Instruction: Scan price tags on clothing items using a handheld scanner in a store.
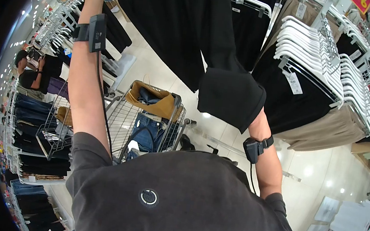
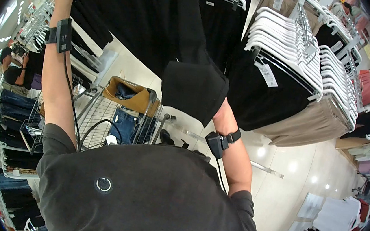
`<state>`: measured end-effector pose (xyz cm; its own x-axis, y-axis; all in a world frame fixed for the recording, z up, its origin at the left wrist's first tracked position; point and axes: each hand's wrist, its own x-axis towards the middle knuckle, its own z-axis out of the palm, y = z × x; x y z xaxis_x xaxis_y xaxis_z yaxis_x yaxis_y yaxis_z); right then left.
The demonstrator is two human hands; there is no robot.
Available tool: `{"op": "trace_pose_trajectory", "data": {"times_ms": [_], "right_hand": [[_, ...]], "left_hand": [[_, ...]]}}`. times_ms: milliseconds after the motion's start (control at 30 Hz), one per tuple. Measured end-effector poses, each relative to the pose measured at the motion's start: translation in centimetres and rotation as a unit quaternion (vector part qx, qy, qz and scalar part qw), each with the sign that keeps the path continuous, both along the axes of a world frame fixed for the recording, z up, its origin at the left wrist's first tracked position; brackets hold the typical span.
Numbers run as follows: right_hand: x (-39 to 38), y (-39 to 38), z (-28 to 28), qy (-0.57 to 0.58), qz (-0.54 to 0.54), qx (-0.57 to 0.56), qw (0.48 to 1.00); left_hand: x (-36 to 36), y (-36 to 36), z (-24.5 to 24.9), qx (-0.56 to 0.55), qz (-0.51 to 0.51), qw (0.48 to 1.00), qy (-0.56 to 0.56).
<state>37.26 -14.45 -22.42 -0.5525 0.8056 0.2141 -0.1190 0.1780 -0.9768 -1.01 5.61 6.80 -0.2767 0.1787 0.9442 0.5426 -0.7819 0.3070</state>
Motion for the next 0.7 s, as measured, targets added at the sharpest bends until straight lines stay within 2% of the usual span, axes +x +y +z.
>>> {"op": "trace_pose_trajectory", "data": {"times_ms": [33, 67, 167, 200, 267, 300, 333, 433, 467, 500, 567, 700], "right_hand": [[0.0, 0.0, 0.1, -0.004, 0.002, 0.004, 1.000], [0.0, -0.1, 0.6, -0.018, 0.010, 0.038, 0.999], [-0.7, -0.6, 2.2, -0.046, -0.007, 0.052, 0.998], [-0.6, -0.6, 1.8, -0.018, -0.009, 0.039, 0.999], [-0.4, -0.4, 1.0, 0.165, 0.060, -0.111, 0.978], [-0.4, -0.3, 0.8, 0.313, 0.127, -0.244, 0.909], [-0.3, -0.1, 0.5, 0.444, 0.188, -0.365, 0.796], [-0.4, -0.5, 1.0, 0.440, 0.196, -0.355, 0.801], [-0.4, -0.7, 1.6, 0.299, 0.135, -0.220, 0.918], [-0.5, -0.9, 2.2, 0.142, 0.067, -0.074, 0.985], [-0.5, -1.1, 2.4, -0.014, -0.005, 0.061, 0.998], [-0.4, -1.3, 2.1, -0.008, -0.010, 0.038, 0.999]], "left_hand": [[0.0, -0.1, 0.1, 0.000, -0.022, 1.000, 0.005], [0.0, -0.4, 0.1, -0.053, -0.011, 0.998, -0.015], [0.0, -0.5, 0.3, -0.081, 0.065, 0.995, 0.004], [0.1, -0.6, 0.4, -0.082, 0.074, 0.994, 0.012], [0.2, -0.6, 0.8, -0.085, 0.090, 0.992, 0.026], [0.1, -0.6, 0.9, -0.087, 0.098, 0.991, 0.034], [-0.1, -0.4, 1.0, -0.081, 0.092, 0.992, 0.034], [-0.5, 0.5, 1.4, -0.067, 0.072, 0.994, 0.036], [-0.6, 0.6, 1.6, -0.067, 0.079, 0.994, 0.039], [-0.6, 0.7, 1.8, -0.067, 0.085, 0.993, 0.042], [-0.5, 0.7, 2.0, -0.072, 0.085, 0.993, 0.035], [-0.2, 0.5, 2.2, -0.088, 0.056, 0.995, -0.002]]}}
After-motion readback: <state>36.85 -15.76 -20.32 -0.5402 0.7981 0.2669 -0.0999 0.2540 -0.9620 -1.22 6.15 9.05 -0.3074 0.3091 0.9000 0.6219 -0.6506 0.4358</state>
